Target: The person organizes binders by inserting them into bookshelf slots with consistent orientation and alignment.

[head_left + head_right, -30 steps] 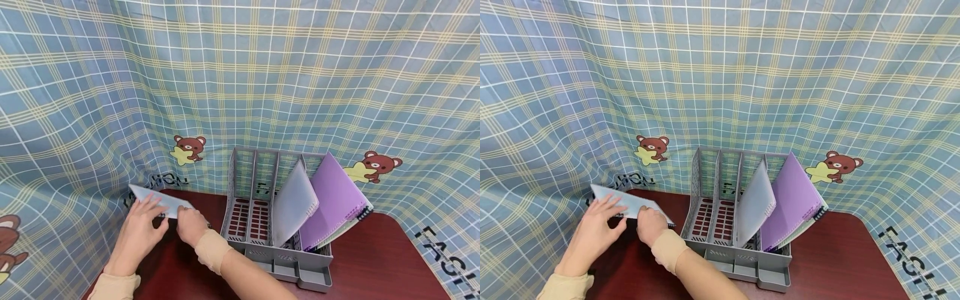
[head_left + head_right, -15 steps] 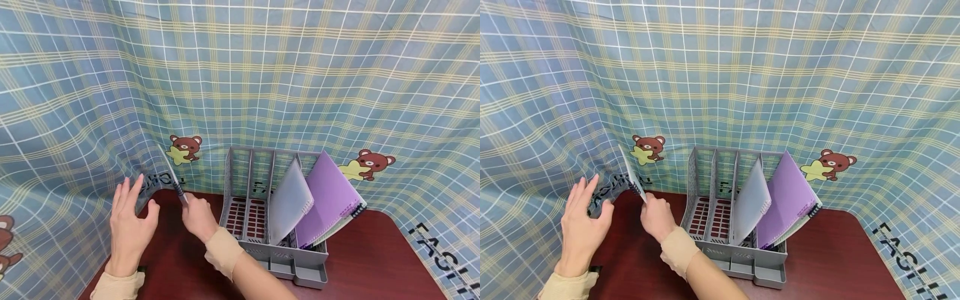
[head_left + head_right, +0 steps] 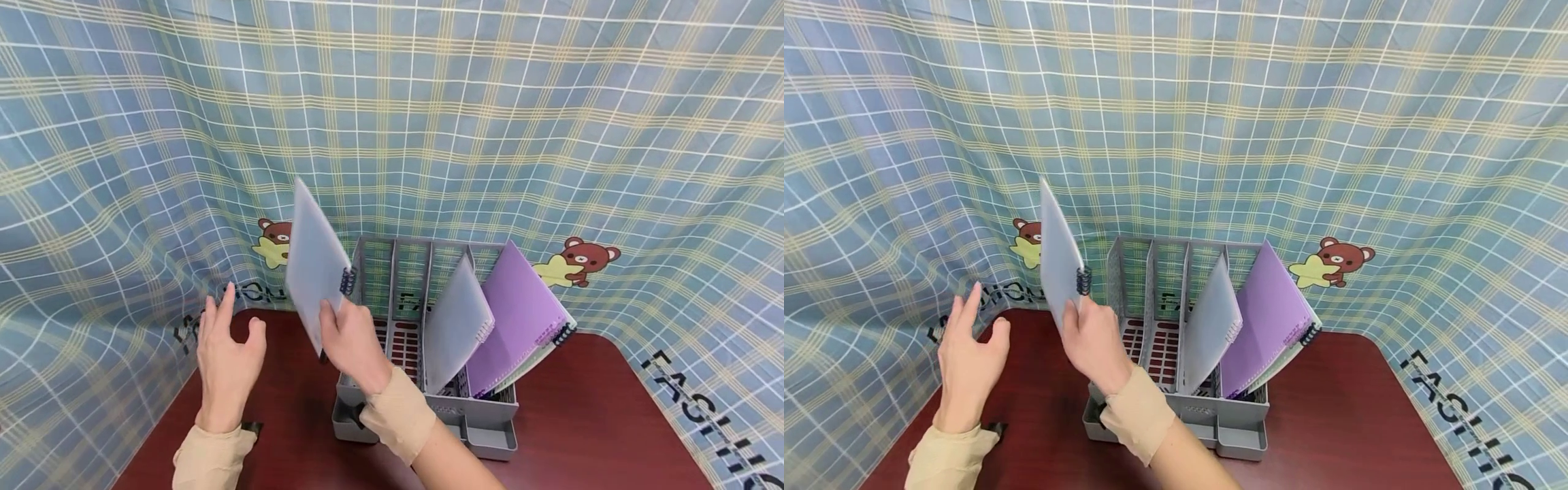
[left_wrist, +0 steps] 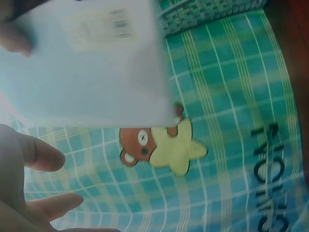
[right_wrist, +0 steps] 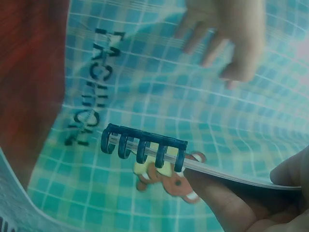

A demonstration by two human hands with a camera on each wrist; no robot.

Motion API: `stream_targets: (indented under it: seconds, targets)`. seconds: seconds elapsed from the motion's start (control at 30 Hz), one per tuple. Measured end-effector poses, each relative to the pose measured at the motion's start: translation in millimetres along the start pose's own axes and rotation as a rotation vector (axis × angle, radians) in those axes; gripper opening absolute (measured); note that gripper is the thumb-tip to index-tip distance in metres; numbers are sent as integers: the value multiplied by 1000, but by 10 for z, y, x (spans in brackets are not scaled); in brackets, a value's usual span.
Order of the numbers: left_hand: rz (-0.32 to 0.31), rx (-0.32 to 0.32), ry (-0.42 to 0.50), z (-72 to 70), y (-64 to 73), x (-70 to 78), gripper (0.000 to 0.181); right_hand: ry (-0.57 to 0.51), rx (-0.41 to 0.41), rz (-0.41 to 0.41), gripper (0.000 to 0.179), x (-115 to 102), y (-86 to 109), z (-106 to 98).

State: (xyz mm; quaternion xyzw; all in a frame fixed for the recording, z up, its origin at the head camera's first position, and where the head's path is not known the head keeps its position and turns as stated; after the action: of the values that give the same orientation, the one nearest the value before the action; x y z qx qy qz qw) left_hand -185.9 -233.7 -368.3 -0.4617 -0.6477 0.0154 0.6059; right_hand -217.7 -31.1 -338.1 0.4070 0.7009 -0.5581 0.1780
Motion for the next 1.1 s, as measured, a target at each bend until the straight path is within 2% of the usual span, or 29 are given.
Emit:
stream_targets:
  seconds: [0.1, 0.27, 0.5, 0.67, 0.83, 0.97, 1.1]
  targets:
    - [-26, -55, -18, 108, 10, -9, 68, -12, 32, 7, 31, -25, 2, -166]
    - [-56, -145, -38, 288, 17, 19, 73, 19, 132, 8, 32, -69, -2, -458]
    - [-32, -231, -51, 617, 50, 65, 86, 89, 267, 36, 31, -44, 80, -837]
    - [-51, -312, -54, 824, 115, 71, 92, 122, 330, 30, 24, -5, 169, -1080]
    - [-58, -385, -39, 1032, 155, 100, 96, 106, 379, 93, 17, 46, 271, -1338]
    - [-78, -455, -32, 1198, 193, 127, 96, 161, 434, 128, 17, 99, 354, -1520]
    - [-69, -493, -45, 1365, 233, 158, 93, 201, 457, 166, 22, 141, 444, -1669]
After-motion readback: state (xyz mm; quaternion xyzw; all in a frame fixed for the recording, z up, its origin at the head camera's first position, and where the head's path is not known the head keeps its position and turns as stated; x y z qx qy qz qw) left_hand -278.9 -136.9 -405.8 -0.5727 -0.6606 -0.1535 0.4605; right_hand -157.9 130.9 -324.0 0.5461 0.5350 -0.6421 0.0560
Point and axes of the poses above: each hand's wrist, its own y-axis away from the middle knuckle, its own z-axis out of the palm, x = y × z, the point moved 2 cm from there along -y, towards the middle knuckle, and after that the axes turned 14 degrees about x, right-handed, at the moved point
